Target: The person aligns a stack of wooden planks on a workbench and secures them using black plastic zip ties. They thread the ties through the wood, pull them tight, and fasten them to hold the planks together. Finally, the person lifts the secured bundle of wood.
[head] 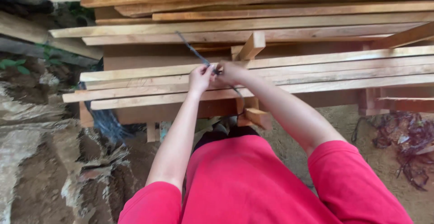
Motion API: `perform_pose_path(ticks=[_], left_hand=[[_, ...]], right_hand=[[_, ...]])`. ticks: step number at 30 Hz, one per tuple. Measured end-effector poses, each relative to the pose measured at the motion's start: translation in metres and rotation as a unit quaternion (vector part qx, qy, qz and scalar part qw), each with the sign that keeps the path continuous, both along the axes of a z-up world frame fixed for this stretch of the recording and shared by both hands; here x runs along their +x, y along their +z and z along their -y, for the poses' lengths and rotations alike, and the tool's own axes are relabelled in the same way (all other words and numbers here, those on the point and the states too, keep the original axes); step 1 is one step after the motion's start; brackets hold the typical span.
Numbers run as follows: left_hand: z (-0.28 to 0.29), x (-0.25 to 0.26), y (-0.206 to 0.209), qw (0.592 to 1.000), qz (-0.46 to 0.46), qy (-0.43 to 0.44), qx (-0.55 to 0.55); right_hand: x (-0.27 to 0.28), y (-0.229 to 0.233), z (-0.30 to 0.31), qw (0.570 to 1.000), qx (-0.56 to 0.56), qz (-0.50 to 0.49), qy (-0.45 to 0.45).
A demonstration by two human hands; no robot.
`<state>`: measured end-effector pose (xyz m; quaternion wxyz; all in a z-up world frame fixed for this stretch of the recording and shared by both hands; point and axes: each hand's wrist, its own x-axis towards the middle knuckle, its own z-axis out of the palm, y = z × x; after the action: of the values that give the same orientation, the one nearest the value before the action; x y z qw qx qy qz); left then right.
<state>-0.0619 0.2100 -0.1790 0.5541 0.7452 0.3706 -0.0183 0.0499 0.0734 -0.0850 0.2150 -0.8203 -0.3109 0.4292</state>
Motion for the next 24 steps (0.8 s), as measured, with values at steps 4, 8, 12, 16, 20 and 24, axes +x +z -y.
perform_pose_path(ticks=[4,8,12,16,20,24], left_hand=[[0.000,-0.013,0.023,0.997,0.012,0.034,-0.068],[0.008,-0.047,0.068,0.983,0.060,0.107,-0.134],[0.037,-0.108,0.054,0.934,0.026,0.115,-0.336],[0.060,-0.153,0.010,0.911,-0.007,0.112,-0.397],[0.070,-0.152,-0.062,0.776,0.026,0.393,-0.493],[0.076,-0.136,-0.188,0.649,0.102,0.556,-0.509]], right_hand=[[0.002,-0.024,-0.014,0.994,0.065,-0.057,-0.067],[0.007,-0.049,-0.021,0.989,0.119,0.055,-0.071],[0.024,-0.062,-0.026,0.977,0.064,0.201,0.042],[0.032,-0.037,-0.037,0.983,0.085,0.158,0.032],[0.039,-0.041,-0.052,0.997,0.001,0.068,0.033],[0.047,-0.044,-0.068,1.000,-0.010,0.007,0.014]])
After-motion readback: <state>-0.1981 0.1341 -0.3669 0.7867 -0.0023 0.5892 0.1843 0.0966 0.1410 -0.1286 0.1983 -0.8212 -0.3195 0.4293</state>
